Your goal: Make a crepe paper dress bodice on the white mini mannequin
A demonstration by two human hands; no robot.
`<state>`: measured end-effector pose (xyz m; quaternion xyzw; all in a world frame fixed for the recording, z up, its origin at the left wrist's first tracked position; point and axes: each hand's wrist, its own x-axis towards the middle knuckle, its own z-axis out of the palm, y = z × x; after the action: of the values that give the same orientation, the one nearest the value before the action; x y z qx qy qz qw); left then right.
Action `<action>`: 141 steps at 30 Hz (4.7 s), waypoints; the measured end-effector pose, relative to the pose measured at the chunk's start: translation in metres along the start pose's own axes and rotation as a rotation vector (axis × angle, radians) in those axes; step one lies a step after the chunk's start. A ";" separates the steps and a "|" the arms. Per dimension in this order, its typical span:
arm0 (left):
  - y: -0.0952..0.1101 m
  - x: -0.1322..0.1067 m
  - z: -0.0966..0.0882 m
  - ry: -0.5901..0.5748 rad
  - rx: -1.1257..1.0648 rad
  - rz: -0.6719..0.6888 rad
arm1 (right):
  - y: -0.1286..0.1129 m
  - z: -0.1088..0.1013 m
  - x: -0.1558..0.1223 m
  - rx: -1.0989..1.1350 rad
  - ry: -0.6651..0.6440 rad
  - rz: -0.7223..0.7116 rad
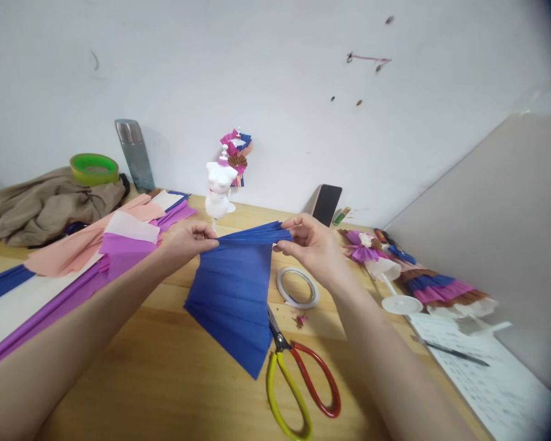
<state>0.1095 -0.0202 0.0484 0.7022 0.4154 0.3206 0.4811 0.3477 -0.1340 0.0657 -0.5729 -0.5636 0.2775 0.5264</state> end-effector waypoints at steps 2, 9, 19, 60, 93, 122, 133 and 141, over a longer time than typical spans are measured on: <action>-0.001 0.000 0.000 -0.006 -0.001 0.000 | 0.000 0.000 0.001 0.028 0.001 0.000; 0.000 -0.001 0.002 -0.009 -0.014 0.014 | 0.004 -0.001 0.004 0.040 0.031 0.007; -0.014 0.004 0.003 0.029 0.072 0.174 | 0.008 -0.003 0.008 0.063 0.070 0.028; -0.011 0.004 -0.001 0.039 0.348 0.376 | 0.019 -0.009 0.010 -0.052 0.027 -0.005; 0.023 -0.013 -0.007 -0.147 0.178 0.036 | -0.002 -0.002 0.000 -0.040 -0.023 0.183; 0.004 -0.007 -0.009 0.011 0.527 0.393 | 0.016 0.004 0.003 -0.120 0.075 -0.177; 0.021 -0.031 0.003 -0.126 0.726 0.680 | 0.002 0.025 -0.013 -0.445 0.012 -0.409; 0.010 -0.037 0.026 0.085 0.542 0.736 | -0.001 0.033 -0.018 -0.452 -0.016 -0.511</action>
<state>0.1177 -0.0658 0.0471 0.8898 0.2266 0.3785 0.1168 0.3130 -0.1415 0.0521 -0.5132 -0.7402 0.0094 0.4343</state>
